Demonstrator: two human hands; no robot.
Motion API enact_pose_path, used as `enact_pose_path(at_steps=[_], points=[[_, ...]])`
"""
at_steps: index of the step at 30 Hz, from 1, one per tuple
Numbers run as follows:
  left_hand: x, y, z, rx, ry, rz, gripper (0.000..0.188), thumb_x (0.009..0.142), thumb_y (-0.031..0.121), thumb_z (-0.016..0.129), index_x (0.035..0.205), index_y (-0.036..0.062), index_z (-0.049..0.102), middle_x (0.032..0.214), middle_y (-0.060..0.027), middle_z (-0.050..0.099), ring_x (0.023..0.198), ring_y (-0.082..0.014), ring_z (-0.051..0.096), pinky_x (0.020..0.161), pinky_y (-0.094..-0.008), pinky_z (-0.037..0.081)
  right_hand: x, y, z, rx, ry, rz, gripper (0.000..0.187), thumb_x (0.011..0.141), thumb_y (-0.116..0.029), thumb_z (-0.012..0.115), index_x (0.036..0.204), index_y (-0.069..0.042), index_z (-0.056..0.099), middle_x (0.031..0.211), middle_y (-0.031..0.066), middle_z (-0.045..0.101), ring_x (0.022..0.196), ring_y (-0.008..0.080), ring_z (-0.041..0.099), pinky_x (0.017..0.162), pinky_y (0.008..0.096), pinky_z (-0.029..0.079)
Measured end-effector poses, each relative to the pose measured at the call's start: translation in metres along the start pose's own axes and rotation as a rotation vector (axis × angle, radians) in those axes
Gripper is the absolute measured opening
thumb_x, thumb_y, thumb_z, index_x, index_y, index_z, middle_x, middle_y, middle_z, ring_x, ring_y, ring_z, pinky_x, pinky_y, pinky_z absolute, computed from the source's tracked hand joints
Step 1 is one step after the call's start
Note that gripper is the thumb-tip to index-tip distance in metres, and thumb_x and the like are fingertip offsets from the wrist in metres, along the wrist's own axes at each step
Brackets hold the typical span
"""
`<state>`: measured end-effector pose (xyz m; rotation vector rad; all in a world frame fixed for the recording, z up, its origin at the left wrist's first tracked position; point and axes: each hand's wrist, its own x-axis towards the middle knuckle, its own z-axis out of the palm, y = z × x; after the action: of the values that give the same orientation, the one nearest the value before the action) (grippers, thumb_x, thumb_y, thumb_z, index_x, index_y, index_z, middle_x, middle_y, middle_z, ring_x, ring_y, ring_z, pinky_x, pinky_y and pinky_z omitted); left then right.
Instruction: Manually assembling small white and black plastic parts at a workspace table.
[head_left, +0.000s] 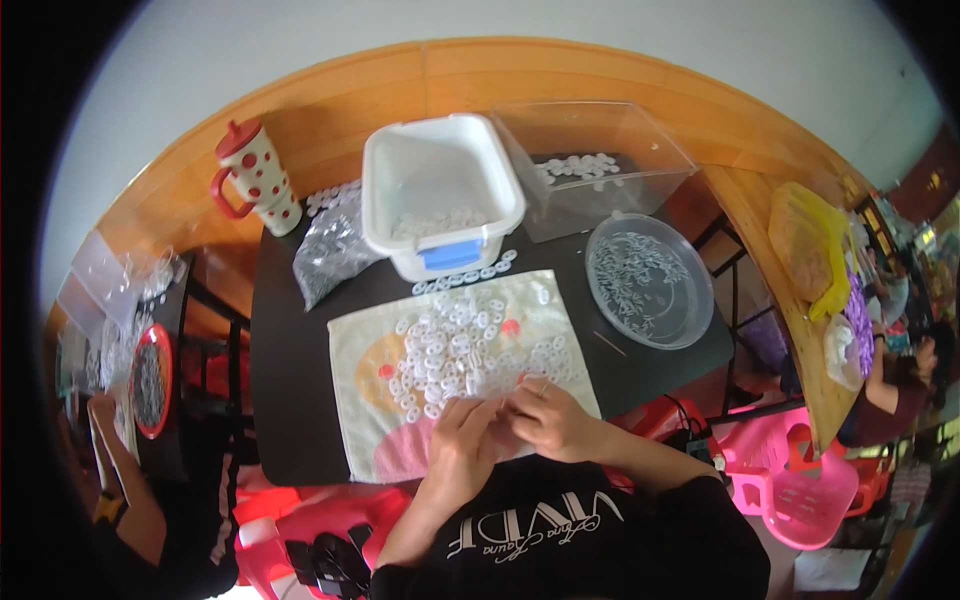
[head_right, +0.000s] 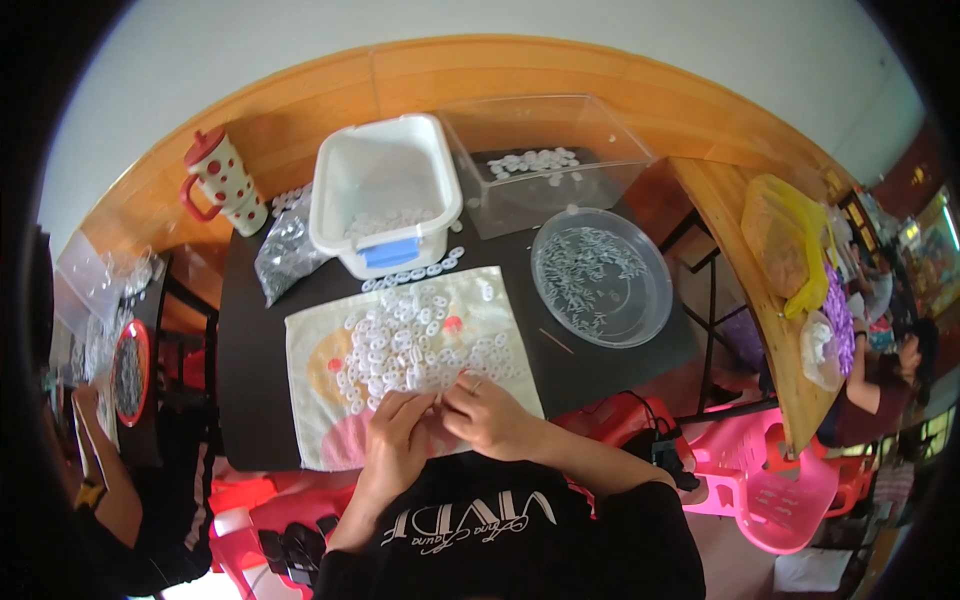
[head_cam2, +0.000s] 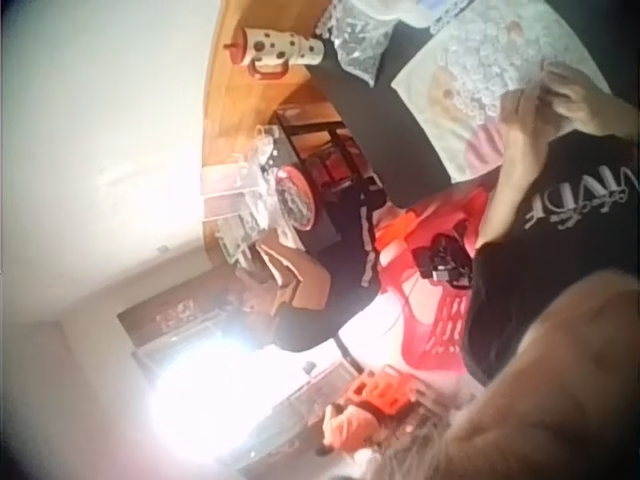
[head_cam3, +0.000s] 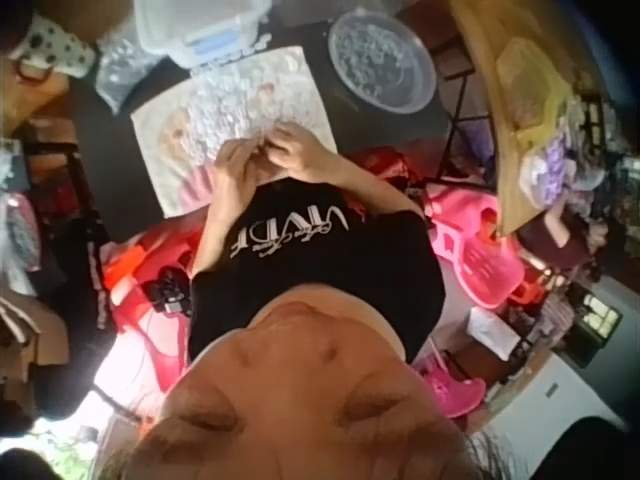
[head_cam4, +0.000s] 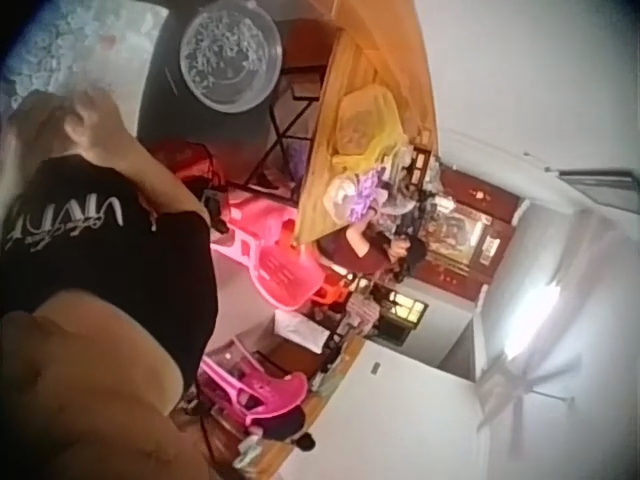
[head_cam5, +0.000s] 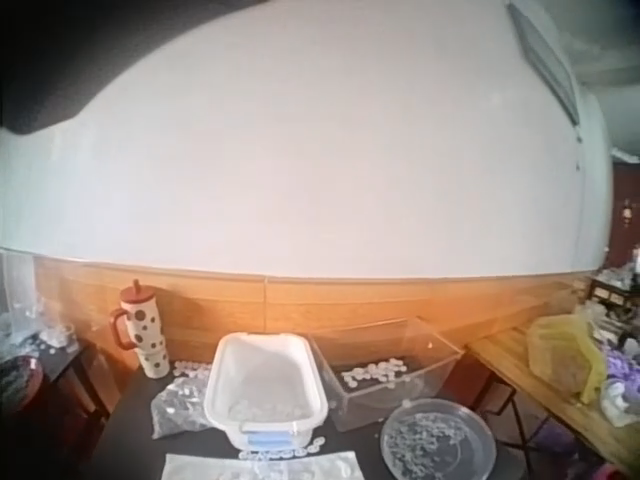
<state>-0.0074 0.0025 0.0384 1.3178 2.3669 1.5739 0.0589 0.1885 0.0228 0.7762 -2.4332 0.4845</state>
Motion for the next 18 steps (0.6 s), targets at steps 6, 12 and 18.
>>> enact_pose_path(at_steps=[6,12,18], points=[[0.003,-0.004,-0.003,0.031,-0.072,0.068,0.043,0.074,-0.015,0.056,0.115,-0.0046,0.066,0.091,-0.0177,0.066,0.082,-0.033,0.064,0.072,-0.0393,0.053,0.0,-0.001,-0.006,0.111,-0.034,0.022,0.019,0.068,-0.013,0.063,0.082,-0.002,0.057,0.094,0.0135,0.055,0.085,0.0298,0.054,0.08,0.0394,0.047],[0.012,-0.005,-0.002,-0.026,-0.13,0.037,0.049,0.073,-0.016,0.055,0.119,-0.004,0.064,0.087,-0.0171,0.066,0.078,-0.0333,0.065,0.07,-0.0399,0.053,-0.002,0.004,-0.006,0.17,-0.083,0.049,0.017,0.068,-0.011,0.064,0.079,-0.003,0.055,0.095,0.0136,0.053,0.087,0.0295,0.052,0.08,0.0391,0.046],[0.013,-0.009,-0.002,-0.065,-0.131,0.006,0.051,0.072,-0.017,0.054,0.12,-0.0038,0.064,0.088,-0.0178,0.068,0.08,-0.0329,0.066,0.071,-0.0392,0.054,0.002,0.005,-0.007,0.265,-0.109,0.1,0.015,0.068,-0.01,0.063,0.077,-0.003,0.054,0.094,0.0139,0.051,0.088,0.0299,0.053,0.079,0.0386,0.046]])
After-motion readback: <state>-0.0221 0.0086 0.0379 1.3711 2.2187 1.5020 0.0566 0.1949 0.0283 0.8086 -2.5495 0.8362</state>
